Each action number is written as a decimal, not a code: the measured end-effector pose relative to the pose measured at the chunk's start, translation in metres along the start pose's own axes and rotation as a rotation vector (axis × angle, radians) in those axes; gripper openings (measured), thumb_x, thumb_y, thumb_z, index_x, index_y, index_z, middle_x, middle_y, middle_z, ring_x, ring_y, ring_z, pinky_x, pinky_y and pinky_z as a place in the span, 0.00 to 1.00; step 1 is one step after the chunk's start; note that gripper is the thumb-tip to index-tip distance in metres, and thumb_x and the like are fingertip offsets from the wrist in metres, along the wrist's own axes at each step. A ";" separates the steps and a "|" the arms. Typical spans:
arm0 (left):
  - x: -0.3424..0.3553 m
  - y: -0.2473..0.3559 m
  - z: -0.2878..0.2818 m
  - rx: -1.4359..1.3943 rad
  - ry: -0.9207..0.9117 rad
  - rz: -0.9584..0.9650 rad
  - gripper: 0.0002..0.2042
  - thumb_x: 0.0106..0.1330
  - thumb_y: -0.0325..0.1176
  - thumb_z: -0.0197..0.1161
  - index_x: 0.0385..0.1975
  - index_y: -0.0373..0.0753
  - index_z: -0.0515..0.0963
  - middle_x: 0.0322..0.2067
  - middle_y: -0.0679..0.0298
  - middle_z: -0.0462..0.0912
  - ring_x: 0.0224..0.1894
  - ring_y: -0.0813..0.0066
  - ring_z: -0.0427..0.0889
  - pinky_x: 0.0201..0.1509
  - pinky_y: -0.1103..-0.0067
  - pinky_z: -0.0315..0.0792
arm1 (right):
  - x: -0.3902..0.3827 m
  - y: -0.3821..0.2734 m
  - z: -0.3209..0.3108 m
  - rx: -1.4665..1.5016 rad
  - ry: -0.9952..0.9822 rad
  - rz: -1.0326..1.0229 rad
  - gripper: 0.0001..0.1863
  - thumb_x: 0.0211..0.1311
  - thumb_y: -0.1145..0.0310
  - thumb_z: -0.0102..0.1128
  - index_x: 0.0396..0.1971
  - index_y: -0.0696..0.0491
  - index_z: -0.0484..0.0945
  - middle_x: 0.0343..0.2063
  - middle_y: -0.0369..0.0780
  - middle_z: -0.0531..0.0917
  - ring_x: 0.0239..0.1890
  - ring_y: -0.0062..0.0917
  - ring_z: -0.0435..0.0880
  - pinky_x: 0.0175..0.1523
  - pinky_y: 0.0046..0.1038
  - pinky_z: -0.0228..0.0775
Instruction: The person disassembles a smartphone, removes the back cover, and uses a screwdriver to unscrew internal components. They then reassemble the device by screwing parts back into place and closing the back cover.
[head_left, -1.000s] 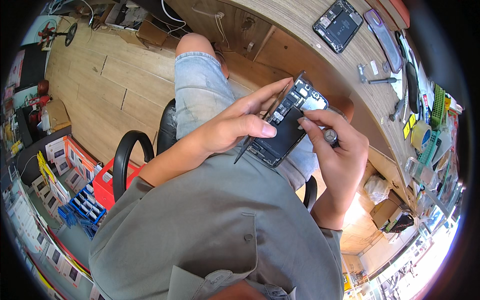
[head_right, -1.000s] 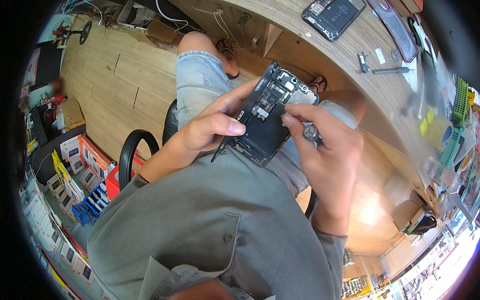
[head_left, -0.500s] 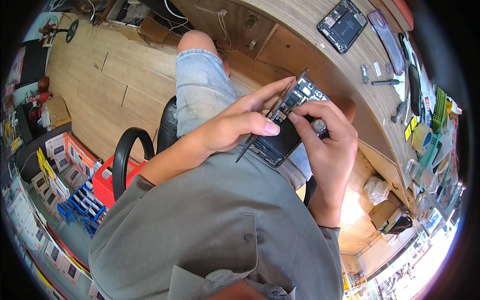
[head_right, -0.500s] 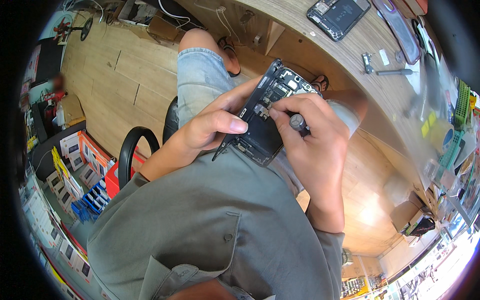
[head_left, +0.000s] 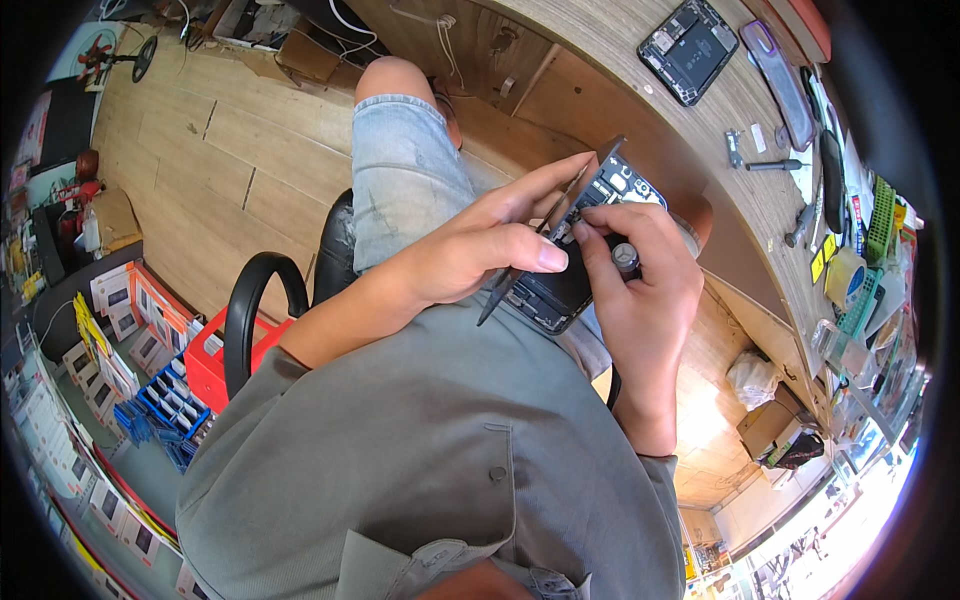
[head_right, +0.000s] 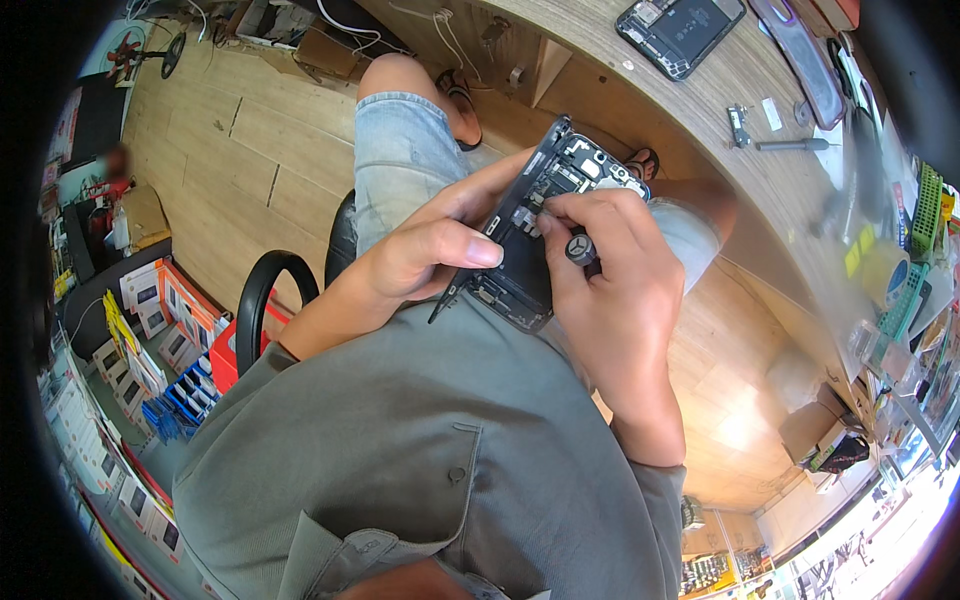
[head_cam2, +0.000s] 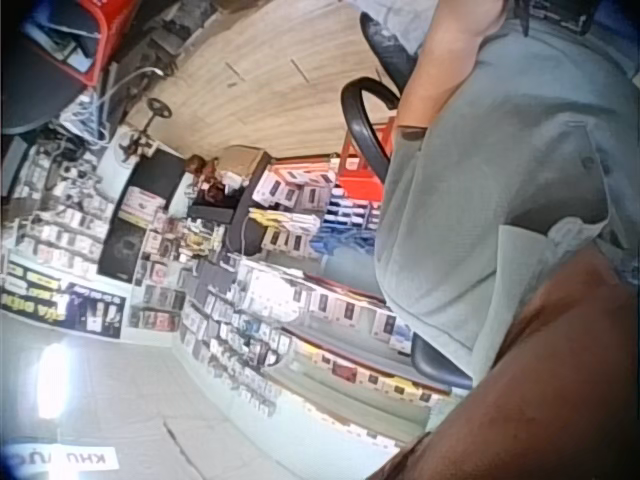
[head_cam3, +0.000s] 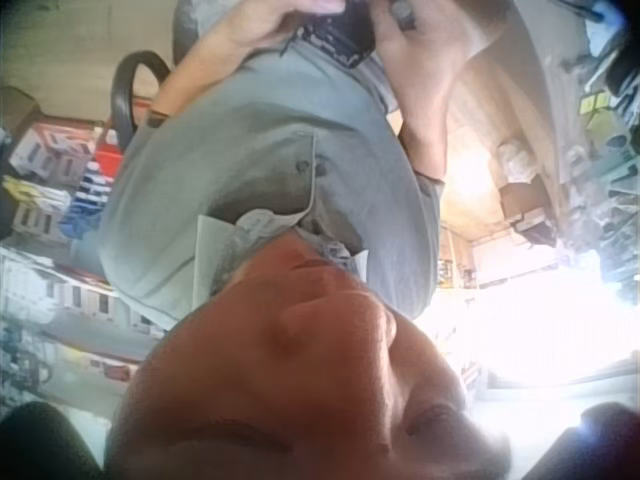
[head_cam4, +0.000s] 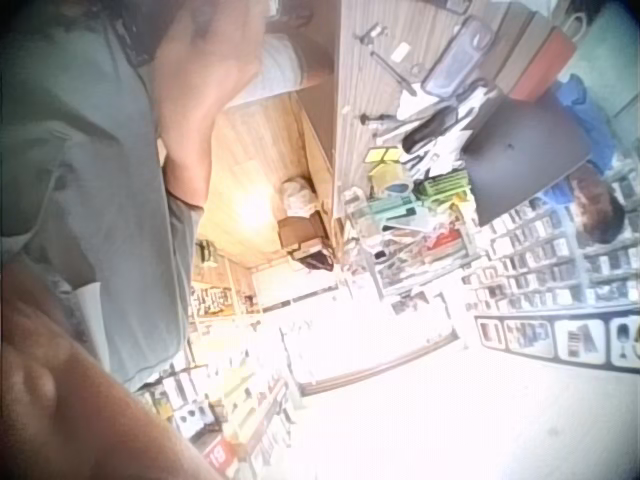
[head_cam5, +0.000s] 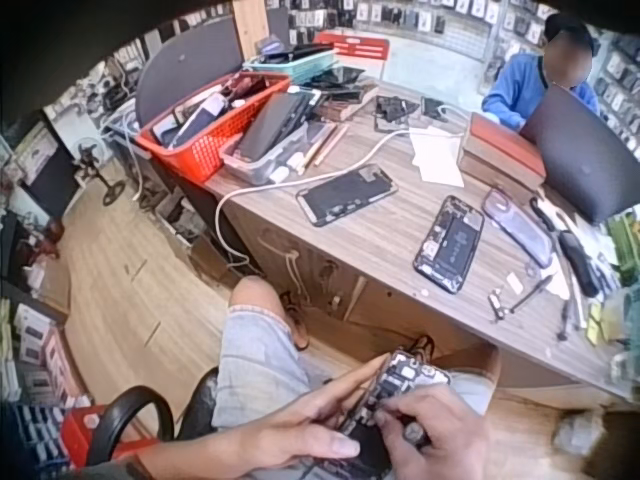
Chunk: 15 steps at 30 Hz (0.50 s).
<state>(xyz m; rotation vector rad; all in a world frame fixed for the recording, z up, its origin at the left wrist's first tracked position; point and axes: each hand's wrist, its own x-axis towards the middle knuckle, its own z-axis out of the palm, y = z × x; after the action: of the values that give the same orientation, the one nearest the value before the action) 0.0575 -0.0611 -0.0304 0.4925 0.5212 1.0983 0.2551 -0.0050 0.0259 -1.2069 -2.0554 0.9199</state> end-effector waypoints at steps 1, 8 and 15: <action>0.000 -0.001 -0.001 0.005 -0.004 -0.007 0.48 0.73 0.28 0.63 0.91 0.28 0.46 0.87 0.49 0.59 0.86 0.63 0.63 0.85 0.72 0.62 | 0.000 0.001 0.000 -0.012 -0.003 -0.002 0.09 0.64 0.83 0.79 0.42 0.58 0.90 0.38 0.41 0.90 0.38 0.31 0.90 0.47 0.30 0.81; 0.002 -0.003 0.002 0.039 0.040 -0.013 0.51 0.69 0.32 0.65 0.91 0.27 0.46 0.86 0.48 0.60 0.87 0.61 0.62 0.87 0.71 0.60 | -0.002 0.006 0.001 -0.054 -0.014 -0.015 0.09 0.64 0.81 0.79 0.42 0.56 0.89 0.39 0.42 0.88 0.38 0.38 0.91 0.45 0.35 0.82; 0.002 0.000 0.013 0.098 0.124 -0.046 0.57 0.60 0.41 0.67 0.90 0.28 0.49 0.83 0.47 0.66 0.86 0.58 0.65 0.90 0.68 0.55 | -0.003 0.007 0.002 -0.088 -0.021 -0.011 0.09 0.65 0.79 0.79 0.42 0.55 0.88 0.39 0.41 0.88 0.38 0.39 0.91 0.44 0.36 0.83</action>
<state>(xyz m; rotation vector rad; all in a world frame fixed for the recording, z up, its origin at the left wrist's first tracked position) 0.0668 -0.0605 -0.0209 0.4976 0.6944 1.0672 0.2589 -0.0060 0.0188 -1.2354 -2.1368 0.8484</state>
